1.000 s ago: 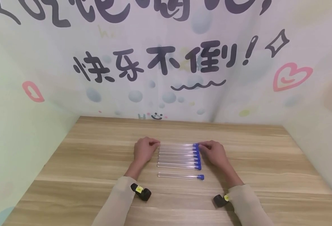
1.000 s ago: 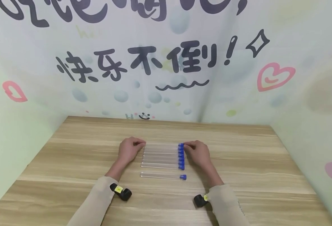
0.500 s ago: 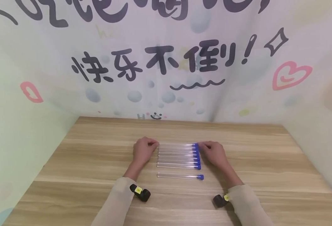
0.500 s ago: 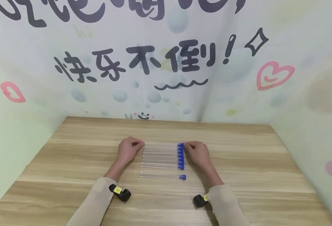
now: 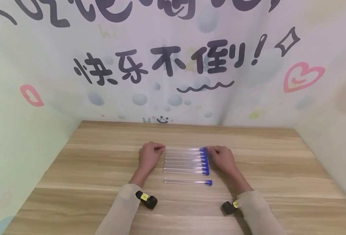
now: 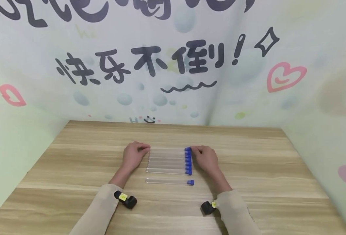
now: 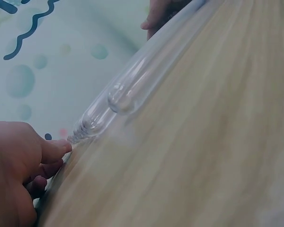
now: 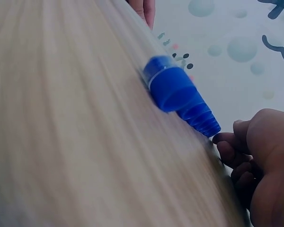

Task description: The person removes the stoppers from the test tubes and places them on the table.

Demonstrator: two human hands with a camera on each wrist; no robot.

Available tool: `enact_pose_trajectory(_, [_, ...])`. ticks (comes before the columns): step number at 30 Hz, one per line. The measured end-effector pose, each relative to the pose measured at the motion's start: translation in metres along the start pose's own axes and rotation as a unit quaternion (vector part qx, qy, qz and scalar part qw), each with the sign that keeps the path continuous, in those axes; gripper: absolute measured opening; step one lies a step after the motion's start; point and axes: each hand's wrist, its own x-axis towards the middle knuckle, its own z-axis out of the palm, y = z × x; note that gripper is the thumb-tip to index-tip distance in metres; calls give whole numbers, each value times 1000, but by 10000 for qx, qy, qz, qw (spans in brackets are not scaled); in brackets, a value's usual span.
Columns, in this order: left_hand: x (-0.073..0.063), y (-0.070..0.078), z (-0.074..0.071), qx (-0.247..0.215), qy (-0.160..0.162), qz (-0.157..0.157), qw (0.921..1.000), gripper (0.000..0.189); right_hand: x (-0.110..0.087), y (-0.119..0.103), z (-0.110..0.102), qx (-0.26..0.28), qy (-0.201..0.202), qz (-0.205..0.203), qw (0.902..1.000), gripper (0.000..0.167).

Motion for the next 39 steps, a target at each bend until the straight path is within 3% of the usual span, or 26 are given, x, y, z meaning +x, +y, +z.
enact_pose_trajectory(5, [-1,-1,2,48,23,100,9999,7,-1,0,1,6,-16,-60,10000,38])
enact_pose_trajectory(13, [-3,2,5,173,358,191,9990,8,-3,-3,6,193,179,-69,9996,39])
enact_pose_trajectory(19, [-1,3,5,-439,390,5,9983,9,-1,-3,6,779,423,-165,9959,44])
enact_pose_trajectory(25, [0,3,5,-1165,393,-113,9924,9,1,1,4,1284,595,-417,9891,43])
enact_pose_trajectory(30, [2,5,6,-1438,409,-125,9887,10,4,5,5,1566,551,-645,9840,40])
enact_pose_trajectory(39, [13,6,12,-1710,364,-53,9846,13,19,4,11,1883,704,-569,9779,33])
